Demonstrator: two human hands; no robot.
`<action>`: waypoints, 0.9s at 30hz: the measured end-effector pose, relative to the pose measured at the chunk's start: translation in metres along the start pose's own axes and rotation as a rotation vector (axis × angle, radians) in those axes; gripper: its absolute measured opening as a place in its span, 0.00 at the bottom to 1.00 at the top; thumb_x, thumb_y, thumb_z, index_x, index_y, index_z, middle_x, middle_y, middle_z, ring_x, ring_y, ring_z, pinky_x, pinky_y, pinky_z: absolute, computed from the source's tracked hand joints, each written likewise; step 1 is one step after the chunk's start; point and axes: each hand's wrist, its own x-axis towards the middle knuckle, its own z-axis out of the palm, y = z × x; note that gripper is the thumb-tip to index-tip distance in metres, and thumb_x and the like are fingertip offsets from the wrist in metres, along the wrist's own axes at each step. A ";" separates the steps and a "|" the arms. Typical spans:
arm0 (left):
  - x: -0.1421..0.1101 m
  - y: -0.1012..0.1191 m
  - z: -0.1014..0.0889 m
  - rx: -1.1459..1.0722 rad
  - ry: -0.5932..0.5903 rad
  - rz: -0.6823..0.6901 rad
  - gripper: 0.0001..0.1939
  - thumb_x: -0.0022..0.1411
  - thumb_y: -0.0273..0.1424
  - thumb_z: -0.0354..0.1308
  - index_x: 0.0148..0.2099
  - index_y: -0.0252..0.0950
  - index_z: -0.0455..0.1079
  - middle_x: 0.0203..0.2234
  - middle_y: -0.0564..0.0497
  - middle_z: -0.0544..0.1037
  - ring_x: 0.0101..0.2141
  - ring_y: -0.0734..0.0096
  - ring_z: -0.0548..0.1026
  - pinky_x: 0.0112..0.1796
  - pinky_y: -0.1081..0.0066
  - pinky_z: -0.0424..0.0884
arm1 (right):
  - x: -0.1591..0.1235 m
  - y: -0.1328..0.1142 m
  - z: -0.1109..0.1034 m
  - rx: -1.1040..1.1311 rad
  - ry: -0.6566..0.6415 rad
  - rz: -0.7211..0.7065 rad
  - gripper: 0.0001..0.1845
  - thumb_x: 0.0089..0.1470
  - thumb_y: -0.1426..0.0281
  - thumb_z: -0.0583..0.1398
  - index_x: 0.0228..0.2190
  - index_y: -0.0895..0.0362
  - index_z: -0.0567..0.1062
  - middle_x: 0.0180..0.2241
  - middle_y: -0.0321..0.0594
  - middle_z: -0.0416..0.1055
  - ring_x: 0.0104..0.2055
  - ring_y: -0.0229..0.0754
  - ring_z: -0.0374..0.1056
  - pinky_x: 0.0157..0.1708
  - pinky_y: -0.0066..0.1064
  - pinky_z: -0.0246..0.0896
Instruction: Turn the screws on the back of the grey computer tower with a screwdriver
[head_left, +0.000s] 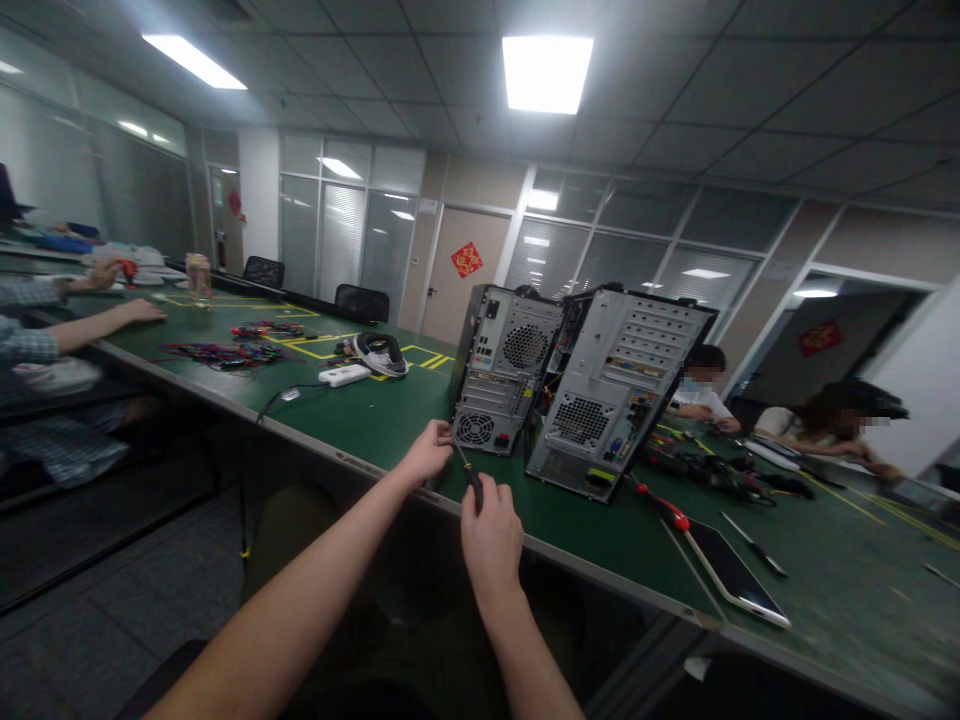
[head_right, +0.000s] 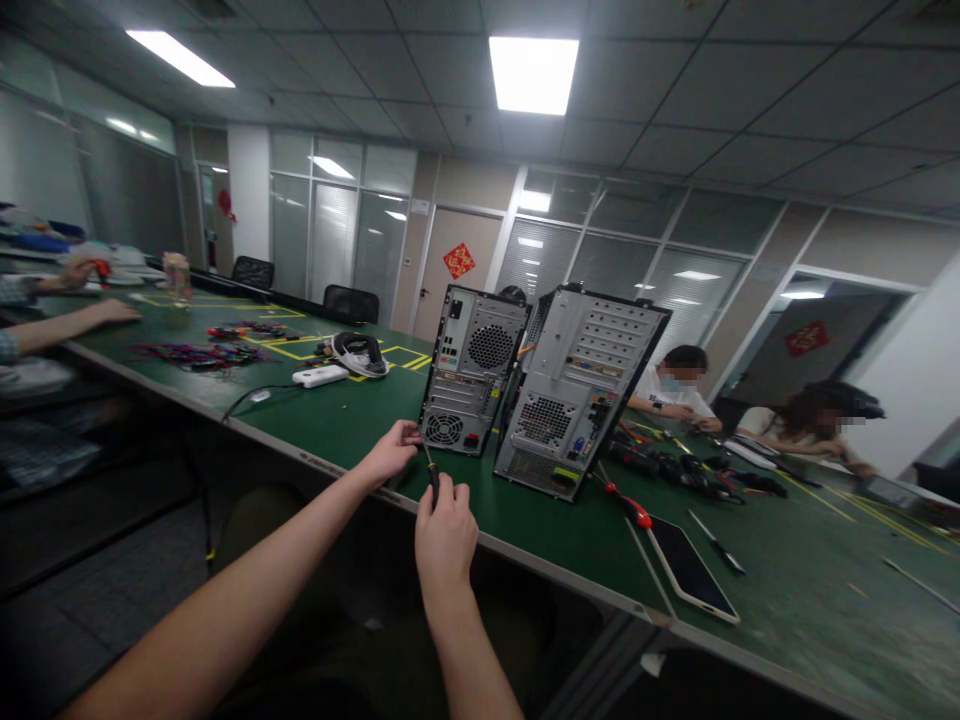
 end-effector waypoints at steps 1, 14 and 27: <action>0.000 0.000 0.000 -0.002 0.005 0.001 0.25 0.48 0.12 0.55 0.48 0.36 0.63 0.45 0.44 0.78 0.48 0.65 0.78 0.54 0.64 0.70 | 0.000 0.000 0.000 0.002 0.001 -0.002 0.13 0.69 0.68 0.56 0.52 0.55 0.74 0.40 0.40 0.71 0.33 0.39 0.73 0.29 0.28 0.56; 0.004 -0.008 -0.003 -0.018 0.015 0.026 0.24 0.49 0.13 0.57 0.48 0.36 0.65 0.43 0.44 0.78 0.46 0.65 0.78 0.53 0.62 0.71 | 0.000 -0.001 -0.001 0.007 -0.010 0.007 0.14 0.69 0.68 0.56 0.52 0.55 0.74 0.40 0.40 0.71 0.35 0.41 0.73 0.30 0.29 0.58; 0.007 -0.012 -0.004 -0.031 0.030 0.038 0.24 0.49 0.13 0.58 0.47 0.35 0.66 0.42 0.44 0.78 0.45 0.64 0.78 0.54 0.59 0.71 | -0.001 0.000 0.002 -0.006 -0.004 0.007 0.13 0.69 0.68 0.56 0.52 0.55 0.74 0.41 0.41 0.72 0.34 0.40 0.74 0.30 0.29 0.58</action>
